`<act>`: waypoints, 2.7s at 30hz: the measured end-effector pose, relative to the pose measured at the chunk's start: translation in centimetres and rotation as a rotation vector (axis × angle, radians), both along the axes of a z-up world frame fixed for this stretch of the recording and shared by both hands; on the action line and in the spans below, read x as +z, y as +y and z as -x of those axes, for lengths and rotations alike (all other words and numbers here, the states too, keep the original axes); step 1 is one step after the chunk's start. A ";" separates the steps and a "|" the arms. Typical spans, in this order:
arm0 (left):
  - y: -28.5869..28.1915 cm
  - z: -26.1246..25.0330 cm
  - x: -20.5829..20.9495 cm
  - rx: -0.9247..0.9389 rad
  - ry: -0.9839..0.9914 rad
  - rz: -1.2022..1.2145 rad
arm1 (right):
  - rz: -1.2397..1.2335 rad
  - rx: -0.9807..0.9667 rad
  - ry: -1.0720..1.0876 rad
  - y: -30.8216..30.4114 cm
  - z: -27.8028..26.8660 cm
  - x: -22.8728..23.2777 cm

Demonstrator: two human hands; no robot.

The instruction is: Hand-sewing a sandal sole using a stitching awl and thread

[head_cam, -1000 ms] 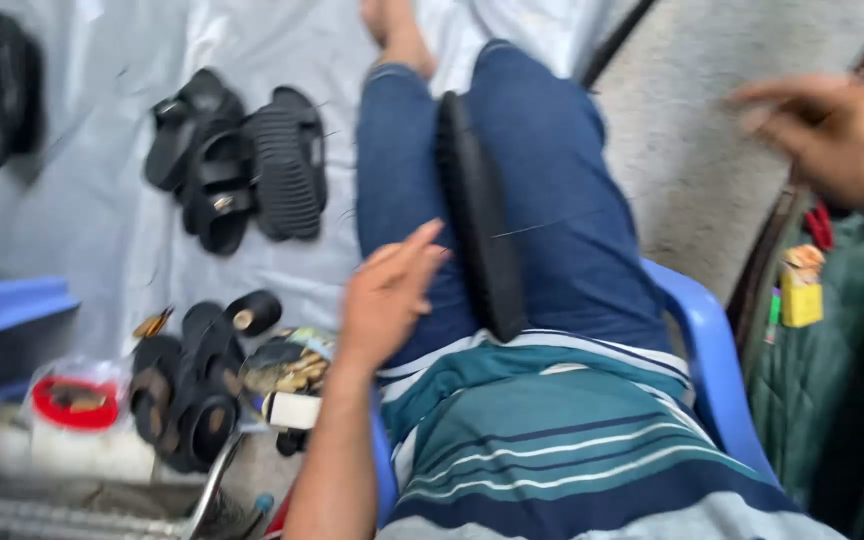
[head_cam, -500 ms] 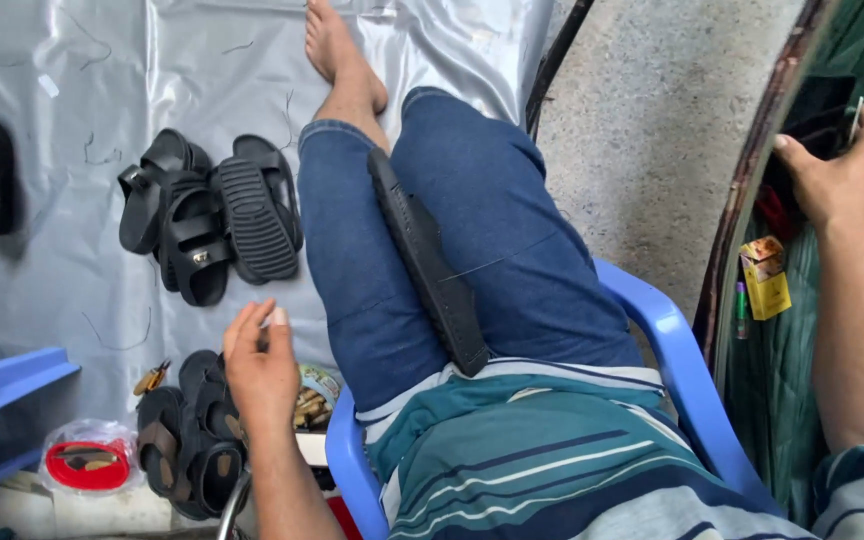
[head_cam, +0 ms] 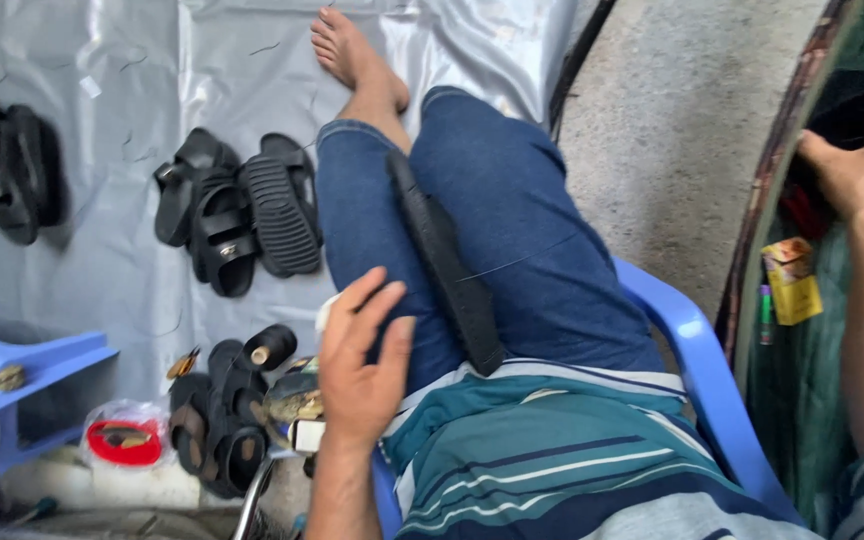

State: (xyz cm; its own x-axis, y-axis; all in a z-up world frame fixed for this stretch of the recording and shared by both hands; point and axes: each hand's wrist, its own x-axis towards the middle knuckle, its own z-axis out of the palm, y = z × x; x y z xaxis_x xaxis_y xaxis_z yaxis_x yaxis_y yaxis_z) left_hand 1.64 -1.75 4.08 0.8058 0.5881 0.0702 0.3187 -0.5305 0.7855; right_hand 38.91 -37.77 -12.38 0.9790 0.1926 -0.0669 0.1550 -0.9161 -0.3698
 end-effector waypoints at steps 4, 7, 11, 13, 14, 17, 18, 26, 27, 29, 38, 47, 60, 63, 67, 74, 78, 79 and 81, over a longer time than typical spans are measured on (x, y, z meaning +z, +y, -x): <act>-0.4 -0.5 0.3 -0.164 -0.019 -0.071 | -0.418 0.139 0.038 -2.8 -1.7 -4.8; -1.5 -1.3 -0.1 -0.196 0.054 -0.048 | -0.262 0.073 -0.036 1.5 1.7 2.6; -3.4 -2.7 -0.8 -0.158 0.130 -0.065 | -0.335 0.444 -0.485 9.2 8.5 11.3; -4.0 -3.0 -0.4 -0.107 0.229 -0.068 | -0.513 0.675 -0.394 14.8 12.4 16.6; -4.2 -3.4 -0.3 -0.114 0.221 -0.068 | -0.508 0.670 -0.402 16.3 13.9 17.3; -4.8 -4.1 -0.4 -0.054 0.393 -0.123 | -0.500 0.920 0.087 20.2 18.1 17.7; -4.8 -4.3 -0.3 -0.003 0.340 -0.081 | -0.534 0.920 0.126 21.0 19.3 17.5; -6.4 -0.9 -2.4 0.095 0.223 -0.045 | -0.527 0.930 0.268 21.0 23.6 15.2; -6.3 -1.0 -2.5 0.048 0.270 -0.009 | -0.432 0.958 0.363 20.9 23.3 15.0; -5.8 -1.3 -2.3 0.011 0.317 0.027 | -0.334 0.994 0.460 20.6 22.3 15.0; -4.4 -0.4 -1.3 0.126 0.006 0.207 | 0.074 1.020 0.336 19.2 17.3 20.5; -4.5 -0.7 -1.0 0.237 -0.084 0.179 | 0.104 1.547 -0.005 21.7 16.6 18.6; -5.3 -0.6 -2.7 0.256 -0.263 0.070 | 0.236 1.545 -0.228 22.5 16.6 18.2; -5.4 -0.6 -3.0 0.262 -0.269 0.064 | 0.263 1.536 -0.219 22.6 16.7 18.4; -5.5 -0.6 -3.0 0.270 -0.288 0.061 | 0.290 1.513 -0.209 22.9 17.0 18.8; -5.7 -0.9 -3.0 0.273 -0.308 0.032 | 0.471 1.558 -0.319 23.2 18.1 20.4; -5.7 -1.3 -3.1 0.236 -0.377 0.022 | 0.599 1.466 -0.483 23.1 19.5 21.7; -5.8 -1.3 -3.1 0.234 -0.388 0.030 | 0.682 1.466 -0.474 23.1 19.7 21.9; -6.0 -1.3 -3.4 0.233 -0.387 0.017 | 0.662 1.467 -0.462 23.2 19.9 21.7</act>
State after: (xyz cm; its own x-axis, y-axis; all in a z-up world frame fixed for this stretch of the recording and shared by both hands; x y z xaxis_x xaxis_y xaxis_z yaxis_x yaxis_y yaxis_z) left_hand 2.98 -7.76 0.65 0.5676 0.7546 0.3294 0.1091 -0.4655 0.8783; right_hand 18.98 -14.62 9.37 -0.0329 0.9588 -0.2823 0.9417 0.1244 0.3127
